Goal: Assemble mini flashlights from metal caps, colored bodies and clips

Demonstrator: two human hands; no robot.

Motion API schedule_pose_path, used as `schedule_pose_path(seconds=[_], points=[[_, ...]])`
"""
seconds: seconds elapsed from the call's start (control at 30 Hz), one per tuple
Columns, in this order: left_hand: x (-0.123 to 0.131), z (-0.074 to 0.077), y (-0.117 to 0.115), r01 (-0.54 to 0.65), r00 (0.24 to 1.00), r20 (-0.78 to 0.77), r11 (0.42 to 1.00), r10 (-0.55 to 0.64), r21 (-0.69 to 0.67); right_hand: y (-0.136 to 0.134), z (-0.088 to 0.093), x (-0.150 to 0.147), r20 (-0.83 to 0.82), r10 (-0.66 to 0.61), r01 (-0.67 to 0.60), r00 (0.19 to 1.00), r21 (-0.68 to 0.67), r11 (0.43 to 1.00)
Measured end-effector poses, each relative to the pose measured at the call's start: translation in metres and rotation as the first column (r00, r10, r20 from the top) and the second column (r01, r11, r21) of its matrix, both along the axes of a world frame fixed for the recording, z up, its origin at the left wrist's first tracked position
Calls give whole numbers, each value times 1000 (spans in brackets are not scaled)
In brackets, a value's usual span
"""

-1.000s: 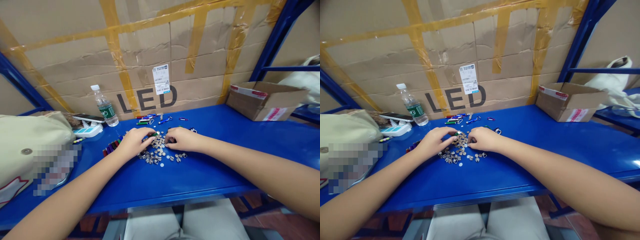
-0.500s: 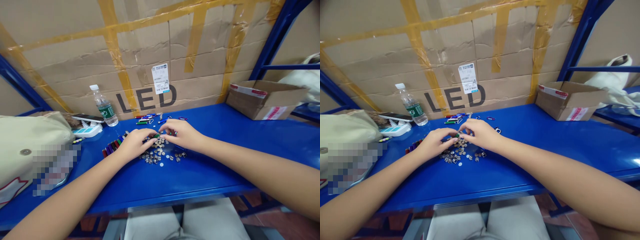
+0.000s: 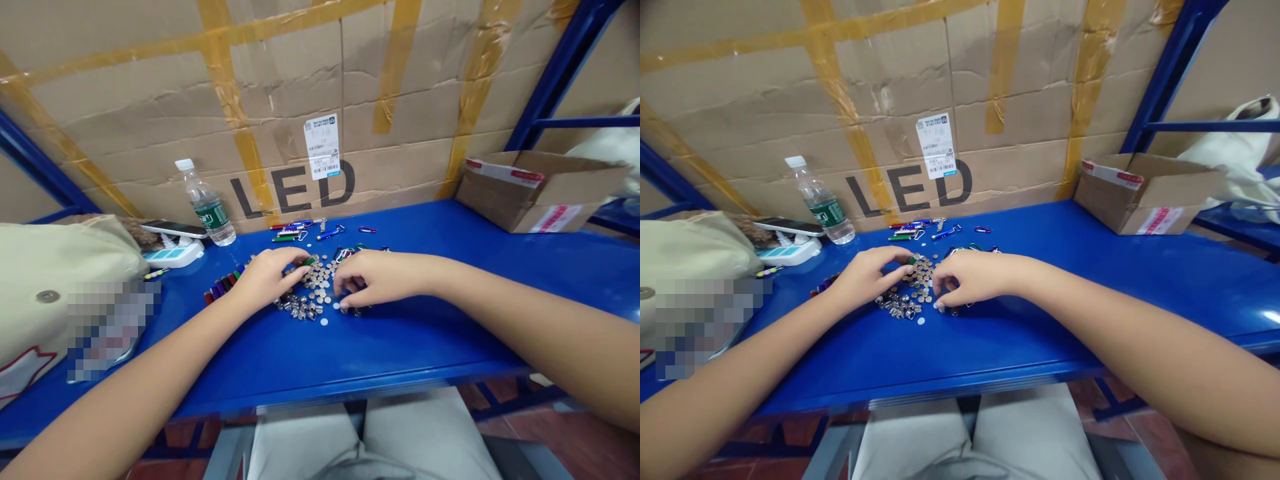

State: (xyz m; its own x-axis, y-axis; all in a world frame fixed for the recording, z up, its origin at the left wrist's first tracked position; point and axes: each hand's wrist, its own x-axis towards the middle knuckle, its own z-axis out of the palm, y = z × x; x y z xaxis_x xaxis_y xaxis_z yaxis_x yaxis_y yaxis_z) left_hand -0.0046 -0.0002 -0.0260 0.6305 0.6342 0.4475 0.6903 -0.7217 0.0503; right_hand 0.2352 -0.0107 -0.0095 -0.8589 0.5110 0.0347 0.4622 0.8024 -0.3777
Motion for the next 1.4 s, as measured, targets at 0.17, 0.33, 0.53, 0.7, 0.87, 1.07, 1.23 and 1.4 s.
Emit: schedule_pose_path(seconds=[0.17,0.33,0.53,0.7,0.87,1.07,1.23,1.4], points=[[1,1,-1,0,1000,-12,1000,0,-2,1,-6,-6,-23,1,-1,1000,23,1000],[1,1,-1,1,1000,-19,1000,-1,-13,2,-12,-11,-64,-38,45,997,98,994],[1,1,-1,7,1000,-15,1000,-7,-19,-4,-11,-13,-18,-54,55,998,51,997],[1,1,-1,7,1000,-27,1000,-7,-22,-1,-10,-10,15,-84,84,996,0,996],[0,0,0,32,999,-40,999,-32,-14,1,-12,-13,2,-53,53,999,-18,998],[0,-2,1,45,996,-75,999,-46,-19,0,-14,-15,13,-89,90,996,-71,993],[1,0,-2,77,991,-109,995,-83,-59,0,-9,-14,-52,-147,143,988,-75,987],[3,1,-5,95,982,-153,990,-111,-107,4,-5,-14,-298,-312,284,902,-134,949]])
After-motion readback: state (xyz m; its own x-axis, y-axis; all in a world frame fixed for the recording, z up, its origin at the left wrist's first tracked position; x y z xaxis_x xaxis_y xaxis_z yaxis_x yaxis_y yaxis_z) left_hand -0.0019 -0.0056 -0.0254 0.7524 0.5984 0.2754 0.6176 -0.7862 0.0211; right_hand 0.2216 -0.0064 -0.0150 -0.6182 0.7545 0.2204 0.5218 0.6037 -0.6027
